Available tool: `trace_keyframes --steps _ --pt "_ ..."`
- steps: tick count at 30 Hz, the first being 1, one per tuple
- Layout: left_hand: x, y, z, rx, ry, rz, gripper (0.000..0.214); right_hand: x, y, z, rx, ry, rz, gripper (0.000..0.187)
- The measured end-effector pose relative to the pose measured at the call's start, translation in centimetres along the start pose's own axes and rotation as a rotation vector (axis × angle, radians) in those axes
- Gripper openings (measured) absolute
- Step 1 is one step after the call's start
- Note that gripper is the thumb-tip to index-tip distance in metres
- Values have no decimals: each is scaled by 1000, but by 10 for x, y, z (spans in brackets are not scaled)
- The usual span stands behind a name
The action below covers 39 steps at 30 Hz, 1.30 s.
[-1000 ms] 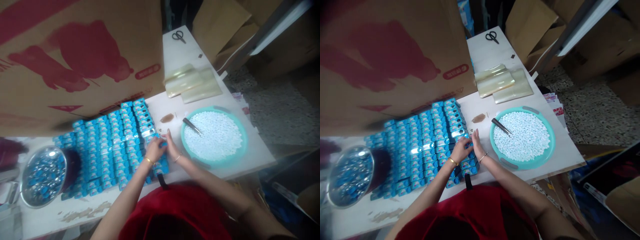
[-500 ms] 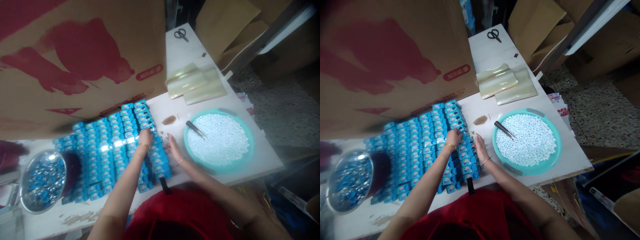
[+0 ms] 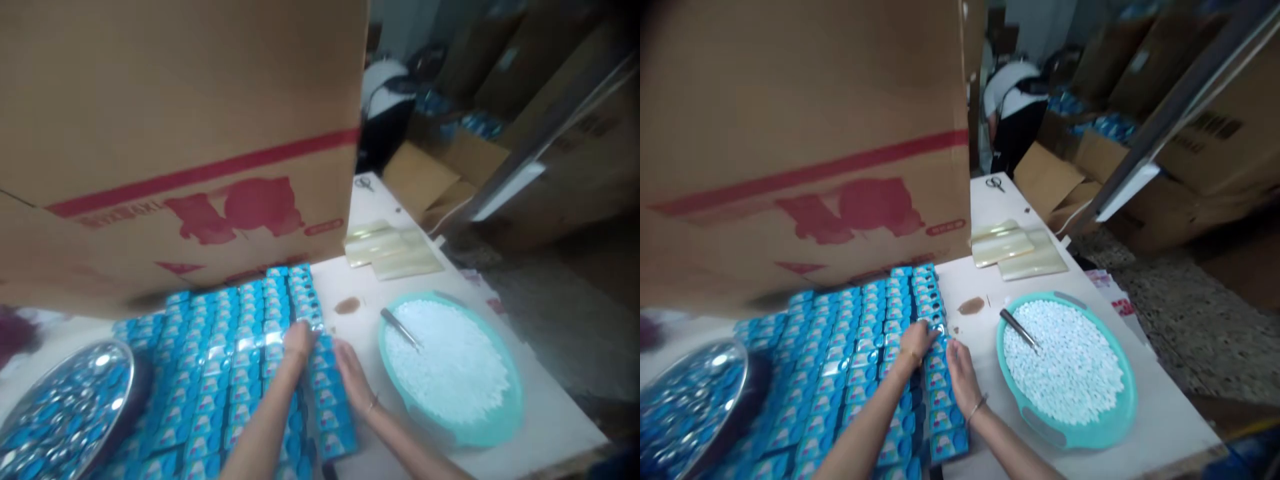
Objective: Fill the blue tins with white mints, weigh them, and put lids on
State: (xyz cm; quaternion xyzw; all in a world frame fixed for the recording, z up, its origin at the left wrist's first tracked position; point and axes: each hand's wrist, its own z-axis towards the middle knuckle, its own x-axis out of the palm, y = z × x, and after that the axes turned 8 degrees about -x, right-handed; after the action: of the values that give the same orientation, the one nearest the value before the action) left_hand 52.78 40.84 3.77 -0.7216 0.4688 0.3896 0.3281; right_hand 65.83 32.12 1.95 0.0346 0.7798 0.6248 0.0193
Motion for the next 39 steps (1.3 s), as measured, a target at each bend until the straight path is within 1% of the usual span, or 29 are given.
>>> trace_keyframes --steps 1,2,3,4,6,7,8,10,12,13,15,17,18,19,20,22,25,27,29,32,33,34,36,38,39 --pt "5 14 -11 30 -37 -55 23 6 -1 -3 -40 2 -41 43" --pt "11 32 -21 83 -107 -210 24 13 -1 -7 -87 17 -81 40" --pt "18 55 -33 124 -154 -377 25 23 0 -11 -133 36 -119 38" --pt "25 81 -46 123 -196 -519 27 35 3 -15 -184 69 -153 37" --pt "37 141 -75 25 -250 -743 31 71 15 -28 -284 181 -203 35" --pt "41 173 -92 -46 -272 -820 34 95 24 -34 -333 263 -218 36" --pt "44 205 -109 -120 -288 -879 36 124 33 -41 -385 363 -222 37" --pt "49 263 -144 -253 -314 -958 39 193 51 -54 -512 560 -214 41" --pt "56 311 -174 -368 -328 -1000 43 273 64 -66 -657 730 -237 50" --pt "60 330 -187 -419 -329 -1013 45 313 67 -71 -722 814 -280 54" --pt "73 360 -208 -497 -311 -1035 47 390 66 -79 -824 947 -469 59" --pt "87 382 -222 -532 -255 -1076 50 455 55 -83 -863 1030 -763 63" --pt "94 391 -227 -534 -219 -1105 51 480 47 -83 -848 1044 -889 67" --pt "101 399 -231 -530 -184 -1136 51 501 37 -83 -826 1049 -966 69" --pt "108 406 -233 -522 -154 -1163 52 517 26 -82 -802 1051 -1017 70" --pt "117 418 -236 -504 -106 -1198 51 538 6 -80 -763 1062 -1045 67" --pt "122 431 -235 -459 -36 -1182 47 549 -11 -74 -712 1122 -1036 52" --pt "118 437 -230 -415 15 -1153 43 550 -15 -69 -656 1169 -995 42" --pt "111 442 -225 -381 56 -1131 39 550 -13 -65 -582 1180 -929 29" --pt "98 448 -219 -356 57 -1101 33 549 -8 -60 -449 1102 -778 11" --pt "94 450 -218 -349 45 -1093 31 549 -6 -58 -398 1055 -714 9" --pt "89 451 -217 -341 36 -1093 30 549 -4 -57 -342 1005 -645 11" --pt "79 452 -216 -327 35 -1131 30 547 2 -54 -212 918 -496 20" --pt "65 450 -214 -315 34 -1218 33 543 10 -53 -79 880 -338 27" --pt "56 450 -212 -308 6 -1266 34 539 14 -54 -21 880 -257 29"
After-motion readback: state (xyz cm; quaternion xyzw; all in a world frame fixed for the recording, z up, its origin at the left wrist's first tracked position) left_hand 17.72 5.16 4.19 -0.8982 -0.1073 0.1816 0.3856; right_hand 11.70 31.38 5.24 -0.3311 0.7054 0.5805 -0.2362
